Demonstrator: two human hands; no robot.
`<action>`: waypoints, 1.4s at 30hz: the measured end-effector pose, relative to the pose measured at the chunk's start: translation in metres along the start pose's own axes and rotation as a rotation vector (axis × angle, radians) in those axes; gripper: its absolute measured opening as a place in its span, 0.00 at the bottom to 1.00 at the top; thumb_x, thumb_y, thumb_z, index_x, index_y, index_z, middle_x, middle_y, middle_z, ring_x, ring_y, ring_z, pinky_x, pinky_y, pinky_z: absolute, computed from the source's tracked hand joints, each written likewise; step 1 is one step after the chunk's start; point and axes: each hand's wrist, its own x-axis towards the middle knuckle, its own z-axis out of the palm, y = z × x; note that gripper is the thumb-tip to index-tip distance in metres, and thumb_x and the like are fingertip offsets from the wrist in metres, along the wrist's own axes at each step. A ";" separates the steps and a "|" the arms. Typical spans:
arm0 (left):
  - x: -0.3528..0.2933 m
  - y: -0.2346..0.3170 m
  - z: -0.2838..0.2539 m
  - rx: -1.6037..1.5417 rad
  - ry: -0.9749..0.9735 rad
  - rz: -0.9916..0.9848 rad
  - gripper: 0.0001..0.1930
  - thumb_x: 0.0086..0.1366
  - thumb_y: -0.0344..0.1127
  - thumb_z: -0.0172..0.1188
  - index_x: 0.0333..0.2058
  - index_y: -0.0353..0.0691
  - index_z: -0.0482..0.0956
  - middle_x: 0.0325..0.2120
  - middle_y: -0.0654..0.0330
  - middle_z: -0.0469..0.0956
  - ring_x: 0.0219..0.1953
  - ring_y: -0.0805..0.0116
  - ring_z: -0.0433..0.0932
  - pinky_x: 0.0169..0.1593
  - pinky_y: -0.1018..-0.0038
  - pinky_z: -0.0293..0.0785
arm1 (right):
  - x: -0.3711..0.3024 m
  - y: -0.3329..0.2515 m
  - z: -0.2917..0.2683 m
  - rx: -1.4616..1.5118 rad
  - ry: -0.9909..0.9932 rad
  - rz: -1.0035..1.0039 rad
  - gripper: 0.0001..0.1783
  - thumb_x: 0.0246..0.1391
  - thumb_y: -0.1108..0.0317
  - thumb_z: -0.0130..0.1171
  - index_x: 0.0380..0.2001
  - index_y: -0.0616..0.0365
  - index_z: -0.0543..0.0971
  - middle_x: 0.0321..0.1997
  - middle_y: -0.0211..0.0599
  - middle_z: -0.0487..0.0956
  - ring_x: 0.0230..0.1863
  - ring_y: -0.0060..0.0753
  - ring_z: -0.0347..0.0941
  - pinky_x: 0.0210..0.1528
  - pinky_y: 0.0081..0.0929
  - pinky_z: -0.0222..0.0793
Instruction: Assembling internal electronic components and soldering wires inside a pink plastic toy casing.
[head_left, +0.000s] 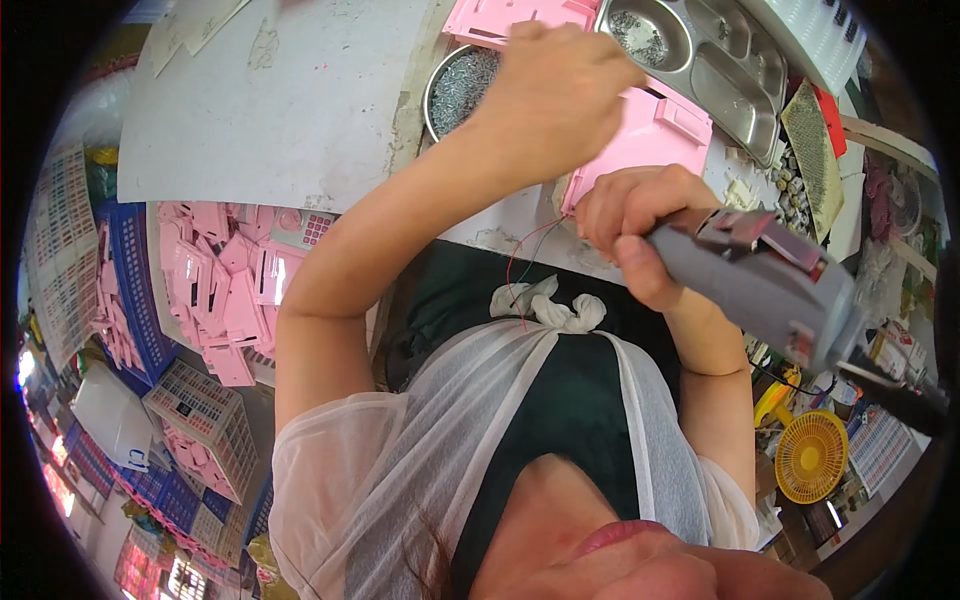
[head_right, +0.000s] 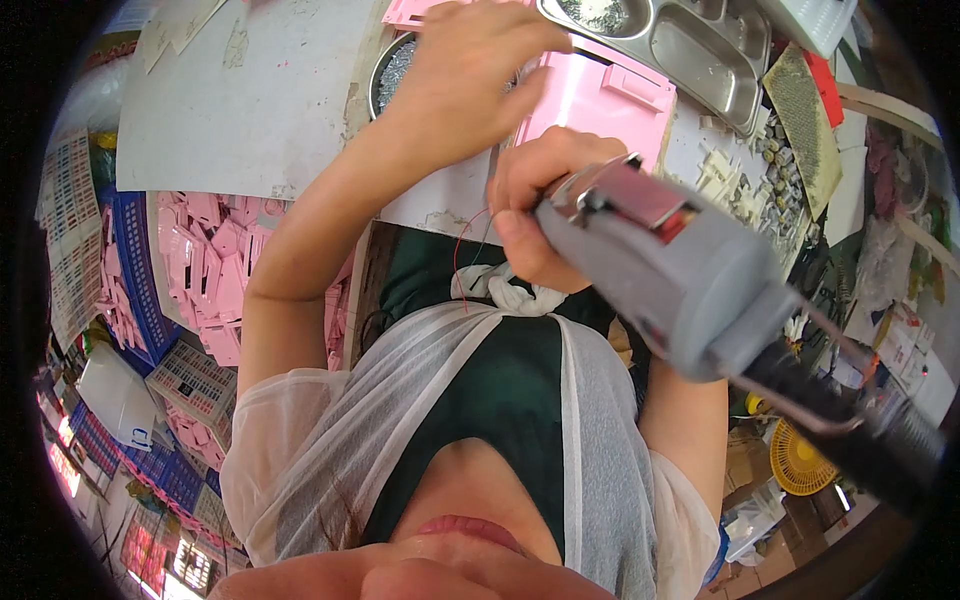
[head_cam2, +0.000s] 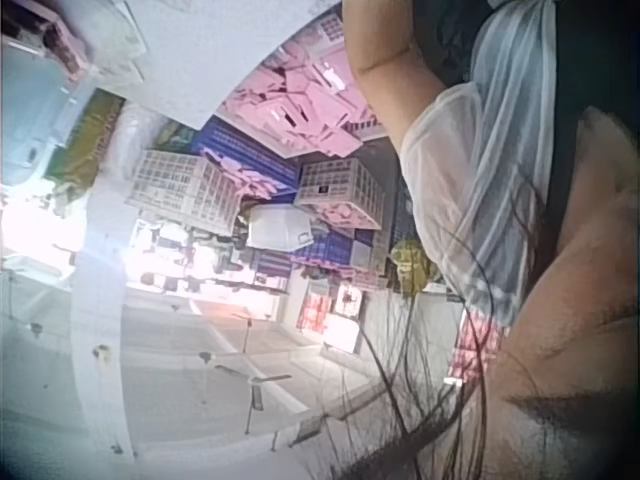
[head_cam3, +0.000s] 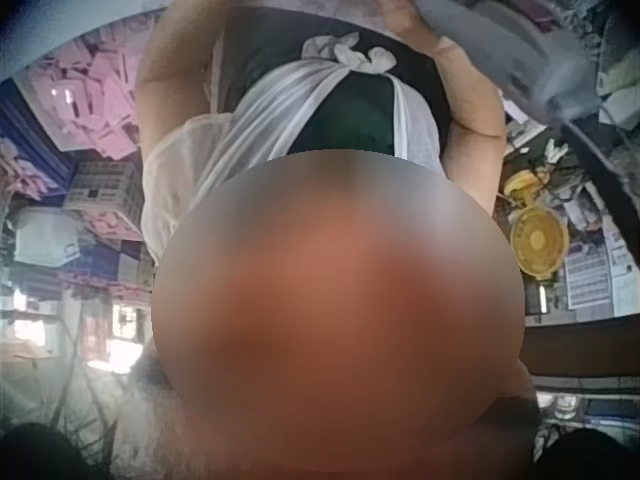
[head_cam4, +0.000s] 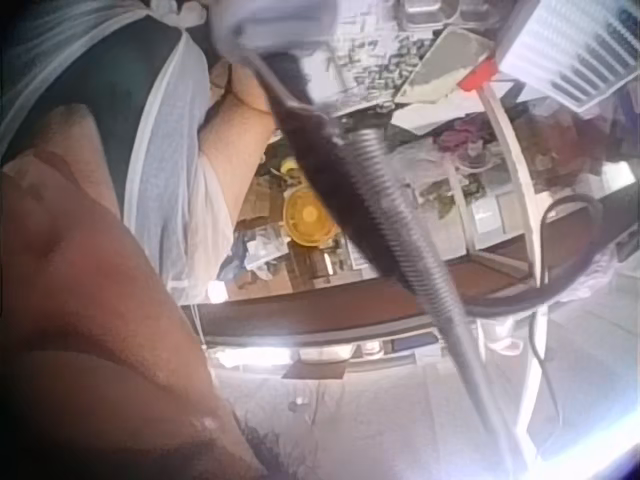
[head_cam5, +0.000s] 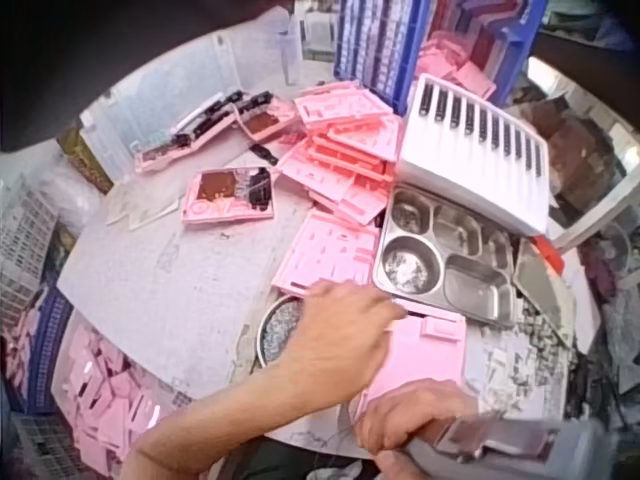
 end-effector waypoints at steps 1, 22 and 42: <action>0.010 0.002 0.014 -0.016 0.003 0.049 0.12 0.54 0.34 0.63 0.39 0.46 0.84 0.40 0.63 0.80 0.44 0.61 0.77 0.48 0.57 0.69 | 0.000 0.002 -0.001 -0.036 -0.042 -0.024 0.11 0.58 0.71 0.60 0.34 0.56 0.67 0.19 0.33 0.69 0.19 0.28 0.65 0.31 0.33 0.70; -0.385 -0.094 -0.261 0.271 0.908 -1.304 0.32 0.65 0.38 0.53 0.66 0.31 0.63 0.61 0.44 0.67 0.61 0.54 0.70 0.63 0.65 0.66 | 0.010 -0.088 -0.052 0.502 0.030 -0.301 0.15 0.53 0.61 0.67 0.35 0.48 0.70 0.13 0.17 0.71 0.12 0.13 0.65 0.22 0.13 0.70; -0.010 -0.247 -0.135 -0.387 0.309 -1.148 0.24 0.60 0.39 0.67 0.48 0.24 0.79 0.32 0.53 0.82 0.28 0.69 0.78 0.31 0.71 0.74 | 0.006 -0.073 -0.074 0.157 0.141 -0.251 0.23 0.58 0.52 0.61 0.45 0.54 0.65 0.23 0.29 0.74 0.26 0.28 0.74 0.36 0.29 0.74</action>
